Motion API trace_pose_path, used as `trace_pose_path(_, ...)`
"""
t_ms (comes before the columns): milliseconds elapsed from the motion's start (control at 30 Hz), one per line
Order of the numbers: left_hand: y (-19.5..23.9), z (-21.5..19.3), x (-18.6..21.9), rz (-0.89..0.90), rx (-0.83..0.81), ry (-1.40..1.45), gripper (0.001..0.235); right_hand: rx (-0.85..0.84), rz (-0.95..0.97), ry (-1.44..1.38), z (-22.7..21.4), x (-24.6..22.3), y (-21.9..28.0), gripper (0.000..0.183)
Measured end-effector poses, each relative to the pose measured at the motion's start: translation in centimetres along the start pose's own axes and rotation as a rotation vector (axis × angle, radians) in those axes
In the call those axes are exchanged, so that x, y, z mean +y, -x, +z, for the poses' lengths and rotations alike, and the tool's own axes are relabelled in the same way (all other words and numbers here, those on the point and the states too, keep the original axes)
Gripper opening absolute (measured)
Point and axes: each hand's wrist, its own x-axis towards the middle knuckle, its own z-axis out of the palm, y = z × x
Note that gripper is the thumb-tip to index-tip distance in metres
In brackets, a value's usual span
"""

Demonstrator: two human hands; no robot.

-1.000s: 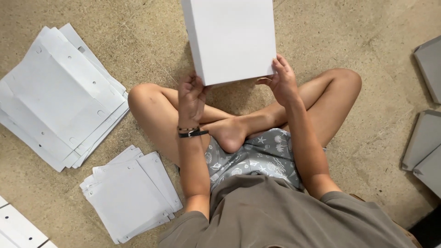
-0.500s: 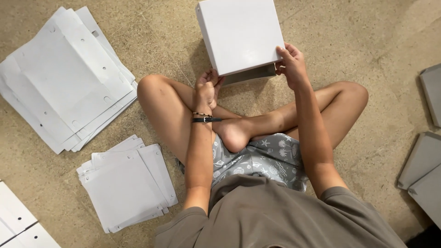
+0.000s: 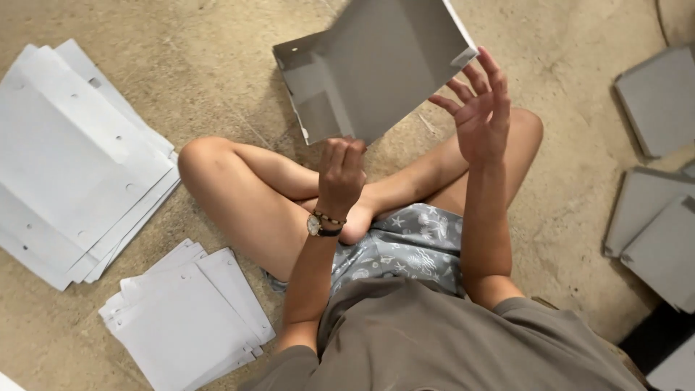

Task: The person sits on the floor and assembles a white cardboard box by folding the flaps and securing the tabs. They then place the completed box aside and pick up a flat sheet of cardboard to begin folding another box.

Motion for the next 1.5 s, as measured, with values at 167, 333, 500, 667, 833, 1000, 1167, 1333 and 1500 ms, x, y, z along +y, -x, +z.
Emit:
trace_pose_path(167, 1.4, 2.6, 0.5, 0.124, -0.118, -0.149, 0.020, 0.090, -0.014, 0.004, 1.3, 2.2, 0.8, 0.067)
trace_pose_path(333, 3.3, 5.3, 2.9, 0.146, -0.120, -0.189, 0.023, 0.109, -0.309, 0.245, 1.1, 6.1, 0.2, 0.041)
trace_pose_path(500, 3.0, 4.8, 5.3, 0.088, -0.404, -0.121, 0.002, 0.208, -0.297, 0.305, -0.4, 8.4, 0.2, 0.045)
trace_pose_path(667, 2.3, 6.0, 3.7, -0.317, -0.526, 0.326, 0.010, 0.198, -0.245, 0.344, 0.9, 7.4, 1.2, 0.046)
trace_pose_path(833, -3.7, 4.6, 3.3, -0.470, -0.251, 0.370, 0.016, 0.153, -0.281, 0.343, 1.8, 7.4, 1.3, 0.035)
trace_pose_path(1000, -5.4, 6.6, 2.6, -0.603, -0.080, 0.555, 0.032, 0.133, -0.397, 0.544, 2.1, 7.4, 1.4, 0.039)
trace_pose_path(1167, -4.9, 7.6, 2.7, -0.578, -0.047, 0.546, 0.027, 0.107, -0.423, 0.601, 2.0, 7.8, 1.5, 0.041)
trace_pose_path(1333, -4.5, 8.3, 2.9, -0.561, -0.014, 0.488, 0.023, 0.077, -0.474, 0.685, 1.6, 8.5, 1.7, 0.039)
trace_pose_path(1500, -5.2, 7.6, 3.6, -0.602, -0.005, 0.453, 0.023, 0.065, -0.516, 0.741, 2.6, 7.7, 2.0, 0.041)
